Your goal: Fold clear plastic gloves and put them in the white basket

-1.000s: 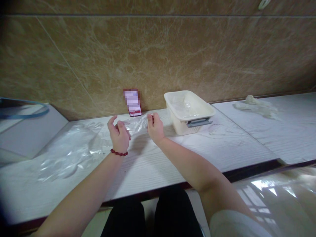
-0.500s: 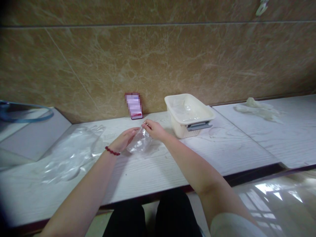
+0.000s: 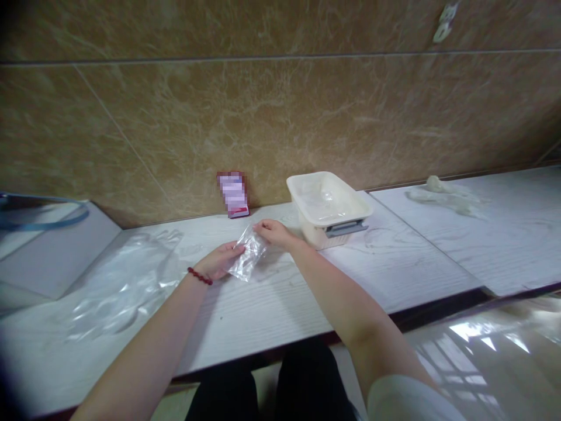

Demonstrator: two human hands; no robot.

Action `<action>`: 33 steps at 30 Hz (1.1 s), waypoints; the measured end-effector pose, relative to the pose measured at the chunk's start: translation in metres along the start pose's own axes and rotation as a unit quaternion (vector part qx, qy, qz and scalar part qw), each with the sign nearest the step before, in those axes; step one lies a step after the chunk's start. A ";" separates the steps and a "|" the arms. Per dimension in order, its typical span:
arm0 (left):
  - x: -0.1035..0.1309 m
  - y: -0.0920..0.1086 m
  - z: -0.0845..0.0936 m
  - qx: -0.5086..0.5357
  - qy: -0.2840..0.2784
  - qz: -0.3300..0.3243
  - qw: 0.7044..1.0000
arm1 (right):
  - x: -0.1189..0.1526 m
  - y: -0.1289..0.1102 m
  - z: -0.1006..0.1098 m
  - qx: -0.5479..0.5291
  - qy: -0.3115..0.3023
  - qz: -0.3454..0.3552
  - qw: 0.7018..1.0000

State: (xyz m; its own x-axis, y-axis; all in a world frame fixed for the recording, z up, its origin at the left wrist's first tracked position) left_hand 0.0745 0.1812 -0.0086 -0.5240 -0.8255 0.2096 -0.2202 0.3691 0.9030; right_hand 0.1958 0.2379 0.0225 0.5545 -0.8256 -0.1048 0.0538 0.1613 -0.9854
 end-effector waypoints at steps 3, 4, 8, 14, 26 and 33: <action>-0.001 0.000 0.005 0.007 0.015 -0.005 1.000 | 0.004 0.001 -0.007 -0.066 -0.045 -0.031 0.996; -0.002 0.000 0.007 0.008 0.017 -0.006 1.000 | 0.006 0.001 -0.010 -0.084 -0.063 -0.043 0.994; -0.003 -0.003 0.008 -0.001 -0.015 0.011 1.000 | 0.010 -0.001 -0.011 -0.057 -0.047 -0.072 0.995; -0.003 -0.004 0.009 -0.011 -0.077 0.013 0.997 | 0.014 -0.032 -0.005 0.170 0.015 -0.022 0.985; 0.001 0.001 -0.004 0.061 -0.211 0.022 0.975 | 0.047 -0.197 0.134 0.385 0.151 0.056 0.909; 0.001 0.001 -0.006 0.069 -0.215 0.027 0.974 | 0.023 -0.181 0.204 0.562 -0.002 -0.148 0.814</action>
State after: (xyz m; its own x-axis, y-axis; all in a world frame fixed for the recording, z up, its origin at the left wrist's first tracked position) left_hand 0.0787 0.1786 -0.0051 -0.8275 -0.5590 0.0515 -0.2757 0.4845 0.8302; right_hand 0.3683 0.2996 0.2260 0.3818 -0.9167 0.1181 0.9097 0.3502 -0.2234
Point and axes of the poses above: each hand's wrist, its own x-axis away from the middle knuckle, its own z-axis out of the back of the hand, y = z × x, the point moved 6 cm from there along -x, towards the middle knuckle, and after that the axes turned 6 degrees about -y, right-handed, at the moved point
